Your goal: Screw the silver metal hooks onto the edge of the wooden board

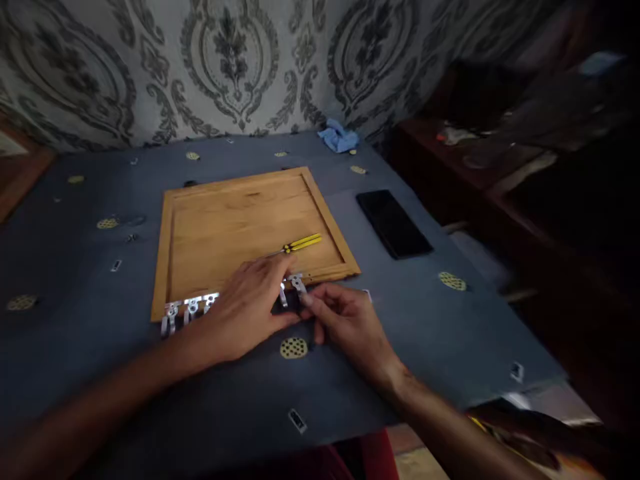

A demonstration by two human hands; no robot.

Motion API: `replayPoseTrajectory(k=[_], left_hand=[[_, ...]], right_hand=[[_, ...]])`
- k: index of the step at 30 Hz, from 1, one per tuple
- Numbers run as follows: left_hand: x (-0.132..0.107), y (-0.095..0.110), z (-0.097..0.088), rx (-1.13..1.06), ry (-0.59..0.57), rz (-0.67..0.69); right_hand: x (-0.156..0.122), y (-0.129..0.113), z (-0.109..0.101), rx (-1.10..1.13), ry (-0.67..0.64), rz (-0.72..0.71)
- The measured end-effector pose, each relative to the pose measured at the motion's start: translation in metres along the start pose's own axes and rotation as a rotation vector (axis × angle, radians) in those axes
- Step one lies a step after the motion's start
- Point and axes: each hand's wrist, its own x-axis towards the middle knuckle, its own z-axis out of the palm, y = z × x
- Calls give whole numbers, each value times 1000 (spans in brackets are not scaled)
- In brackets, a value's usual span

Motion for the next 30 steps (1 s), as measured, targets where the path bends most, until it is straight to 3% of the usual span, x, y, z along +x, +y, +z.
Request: replayPoseTrajectory(k=[20,30], left_hand=[[6,2,0,25,-14,-29],[5,4,10,138,82,-32]], right_hand=[[4,5,1,-13,-27,-13],[5,8,-1,-130,22,-47]])
